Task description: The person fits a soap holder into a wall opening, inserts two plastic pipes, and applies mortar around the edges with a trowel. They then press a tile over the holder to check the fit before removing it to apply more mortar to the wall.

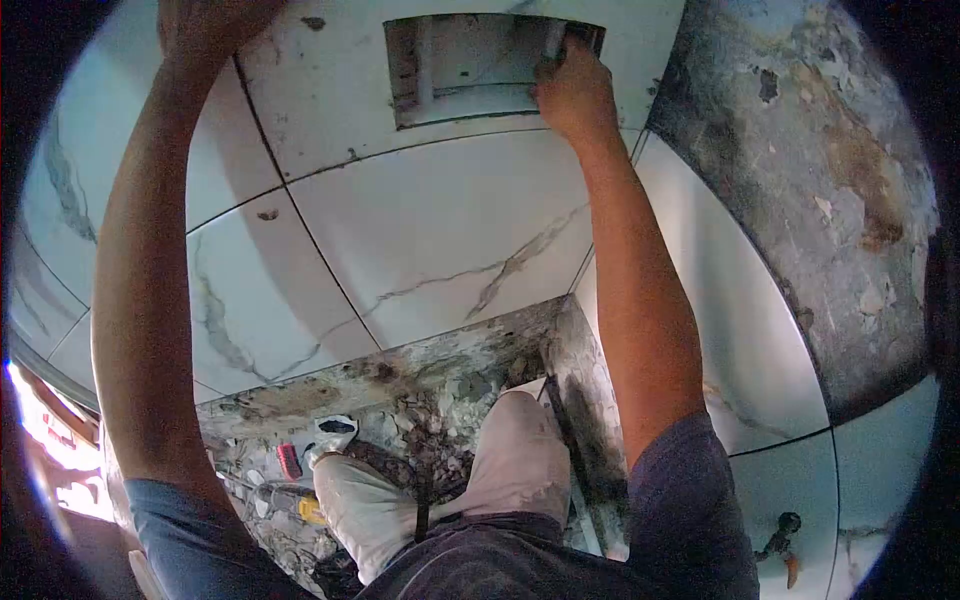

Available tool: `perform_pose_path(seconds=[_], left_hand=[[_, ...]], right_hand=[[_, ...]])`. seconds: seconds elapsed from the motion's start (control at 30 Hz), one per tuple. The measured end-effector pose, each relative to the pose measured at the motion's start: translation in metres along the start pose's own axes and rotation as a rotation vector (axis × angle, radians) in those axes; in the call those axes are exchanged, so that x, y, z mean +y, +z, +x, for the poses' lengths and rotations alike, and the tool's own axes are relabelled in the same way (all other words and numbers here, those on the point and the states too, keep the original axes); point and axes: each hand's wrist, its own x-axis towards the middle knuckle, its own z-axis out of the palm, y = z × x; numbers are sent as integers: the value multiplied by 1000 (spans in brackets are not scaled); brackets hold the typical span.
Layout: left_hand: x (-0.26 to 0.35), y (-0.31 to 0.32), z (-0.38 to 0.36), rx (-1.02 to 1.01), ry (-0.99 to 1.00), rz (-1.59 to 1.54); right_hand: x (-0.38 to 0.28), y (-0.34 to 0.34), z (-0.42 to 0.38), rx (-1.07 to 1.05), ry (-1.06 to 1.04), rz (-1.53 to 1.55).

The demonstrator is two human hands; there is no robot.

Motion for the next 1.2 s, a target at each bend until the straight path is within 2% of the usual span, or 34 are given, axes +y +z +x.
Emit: perform_pose_path(seconds=[0.07, 0.2, 0.3, 0.33, 0.4, 0.43, 0.47, 0.5, 0.57, 0.63, 0.7, 0.73, 0.77, 0.8, 0.83, 0.9, 0.93, 1.0, 1.03, 1.13, 1.2], left_hand=[[-3, 3, 0, 28, 19, -19], [-2, 5, -1, 70, 14, -94], [-7, 7, -2, 64, -53, -113], [-20, 15, -6, 64, -46, -115], [-50, 33, -15, 175, 93, -148], [-38, 27, -21, 174, 96, -146], [-17, 22, -37, 273, 112, -205], [10, 11, -51, 376, 128, -265], [83, -28, -75, 138, 174, -694], [144, -39, -84, -140, -66, -899], [177, -29, -74, -487, -477, -1051], [183, -19, -68, -470, -472, -1047], [188, -8, -60, -625, -850, -1350], [190, 4, -54, -776, -1243, -1638], [190, 15, -49, -765, -1239, -1639], [189, 27, -40, -911, -1480, -1581], [192, 25, -38, -905, -1477, -1576], [207, 19, -34, -713, -1489, -1906], [212, 29, -35, -700, -1491, -1897], [222, 51, -33, -648, -1534, -2147], [224, 55, -37, -628, -1546, -2143]], right_hand=[[-1, 1, -5, 142, -163, -153], [-3, -1, -5, 32, -44, 42], [11, 14, -3, 155, -90, 106], [19, 22, 3, 168, -142, 16], [20, 24, 4, 176, -192, -70], [13, 18, 4, 16, 34, 23], [5, 13, 2, -143, 258, 114], [1, 13, -3, -139, 256, 115], [-4, 14, -10, 290, -50, 69], [3, 18, -6, 251, -83, 34], [0, 14, -4, 216, -123, 0], [-6, 7, -9, 179, -71, 157], [-10, 0, -11, 138, -20, 313], [-10, 1, -9, 148, -30, 314], [-7, 6, -9, 176, -19, 312], [-7, 8, -8, 205, -14, 318], [-9, 6, -8, 218, -13, 289], [-13, 5, -9, 222, -24, 270], [-13, 5, -9, 219, 1, 265], [-13, 2, -7, 175, 37, 283], [-12, 3, -7, 137, 54, 301]])
